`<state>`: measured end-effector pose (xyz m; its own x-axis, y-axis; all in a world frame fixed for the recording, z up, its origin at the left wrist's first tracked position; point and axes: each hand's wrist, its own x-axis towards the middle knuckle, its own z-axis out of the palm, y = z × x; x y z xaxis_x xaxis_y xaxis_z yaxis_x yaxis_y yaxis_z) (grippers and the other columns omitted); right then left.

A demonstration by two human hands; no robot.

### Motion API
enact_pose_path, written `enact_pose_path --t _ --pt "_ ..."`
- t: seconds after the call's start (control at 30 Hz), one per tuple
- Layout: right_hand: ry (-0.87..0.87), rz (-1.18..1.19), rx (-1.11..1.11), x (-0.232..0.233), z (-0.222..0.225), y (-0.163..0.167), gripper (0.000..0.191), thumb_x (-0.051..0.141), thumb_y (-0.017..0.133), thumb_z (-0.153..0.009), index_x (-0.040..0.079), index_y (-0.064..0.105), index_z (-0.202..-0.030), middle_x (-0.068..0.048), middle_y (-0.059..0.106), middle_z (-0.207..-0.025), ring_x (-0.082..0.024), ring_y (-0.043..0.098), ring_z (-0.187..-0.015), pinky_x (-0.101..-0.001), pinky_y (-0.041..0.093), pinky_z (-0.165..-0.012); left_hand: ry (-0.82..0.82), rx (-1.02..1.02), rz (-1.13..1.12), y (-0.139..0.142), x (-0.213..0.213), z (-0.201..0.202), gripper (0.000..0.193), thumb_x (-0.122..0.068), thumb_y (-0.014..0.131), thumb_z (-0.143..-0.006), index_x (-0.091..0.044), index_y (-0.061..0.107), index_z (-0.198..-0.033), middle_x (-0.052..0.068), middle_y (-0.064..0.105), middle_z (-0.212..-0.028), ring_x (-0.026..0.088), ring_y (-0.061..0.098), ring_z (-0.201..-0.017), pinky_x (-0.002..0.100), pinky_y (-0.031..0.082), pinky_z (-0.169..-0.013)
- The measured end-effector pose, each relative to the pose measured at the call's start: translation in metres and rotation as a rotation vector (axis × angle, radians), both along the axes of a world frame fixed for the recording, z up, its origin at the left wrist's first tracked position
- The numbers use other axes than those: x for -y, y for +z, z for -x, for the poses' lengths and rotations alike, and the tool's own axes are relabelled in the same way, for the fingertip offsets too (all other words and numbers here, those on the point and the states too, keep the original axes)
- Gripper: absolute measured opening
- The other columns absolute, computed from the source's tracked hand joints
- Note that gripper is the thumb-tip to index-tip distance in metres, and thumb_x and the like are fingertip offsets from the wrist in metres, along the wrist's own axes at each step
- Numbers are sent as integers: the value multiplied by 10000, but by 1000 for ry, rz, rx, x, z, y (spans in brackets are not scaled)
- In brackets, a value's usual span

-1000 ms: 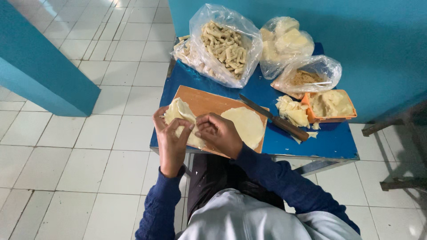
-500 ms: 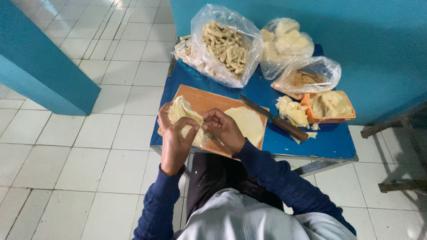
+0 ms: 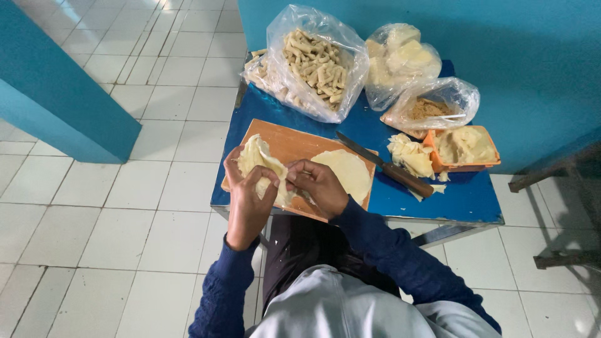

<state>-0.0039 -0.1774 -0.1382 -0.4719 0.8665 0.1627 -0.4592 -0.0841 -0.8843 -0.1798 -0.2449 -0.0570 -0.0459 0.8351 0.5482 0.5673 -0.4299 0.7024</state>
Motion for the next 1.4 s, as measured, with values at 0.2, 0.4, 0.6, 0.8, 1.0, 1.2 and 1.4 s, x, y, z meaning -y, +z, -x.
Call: enact_pose_path --t 0.2,0.4,0.6,0.8,1.0,1.2,1.4 --pt "-10 -94 43 10 3 7 92 83 625 -1010 3 635 -1052 -40 541 -1252 -111 610 -1047 -307 531 -937 42 -37 42 3 6 -1 161 -140 835 -814 -72 703 -876 262 347 -1461 455 376 -1413 528 373 -1103" --pt "11 -68 53 16 2 10 87 96 591 -1034 17 614 -1065 -46 563 -1237 -111 603 -1027 -304 530 -949 86 -54 6 -3 9 0 100 -84 807 -780 -84 716 -823 240 387 -1491 436 418 -1387 532 356 -1110" --pt "35 154 -198 4 4 -2 51 71 557 -1060 30 586 -1047 -47 594 -942 -127 581 -845 -287 495 -766 113 12 -12 -13 8 1 128 37 677 -748 -44 596 -806 251 416 -1487 461 451 -1350 505 404 -1092" --pt "-38 239 -170 0 10 0 75 104 512 -1061 59 570 -1043 -34 594 -903 -124 558 -788 -271 471 -716 144 22 -143 -14 10 -5 170 84 624 -793 -18 543 -901 268 507 -1430 443 506 -1332 501 420 -1099" --pt "-558 -341 394 29 39 25 220 214 448 -1132 60 589 -1202 -30 659 -955 -102 623 -851 -272 520 -800 100 85 -196 -17 9 -20 136 73 580 -825 -7 511 -911 273 509 -1441 449 519 -1351 482 438 -1116" --pt "-482 -432 297 30 45 51 248 184 680 -1004 49 564 -1177 -29 718 -993 -81 668 -920 -276 548 -786 203 152 -129 -29 6 -13 113 57 546 -878 0 499 -963 268 602 -1314 436 613 -1179 454 486 -1062" --pt "-417 -353 406 14 33 42 183 184 728 -1002 16 656 -1013 -25 677 -865 -49 594 -815 -246 519 -722 257 437 -62 -42 7 -1 39 24 464 -948 -14 472 -951 214 663 -1285 266 671 -1037 350 520 -941"
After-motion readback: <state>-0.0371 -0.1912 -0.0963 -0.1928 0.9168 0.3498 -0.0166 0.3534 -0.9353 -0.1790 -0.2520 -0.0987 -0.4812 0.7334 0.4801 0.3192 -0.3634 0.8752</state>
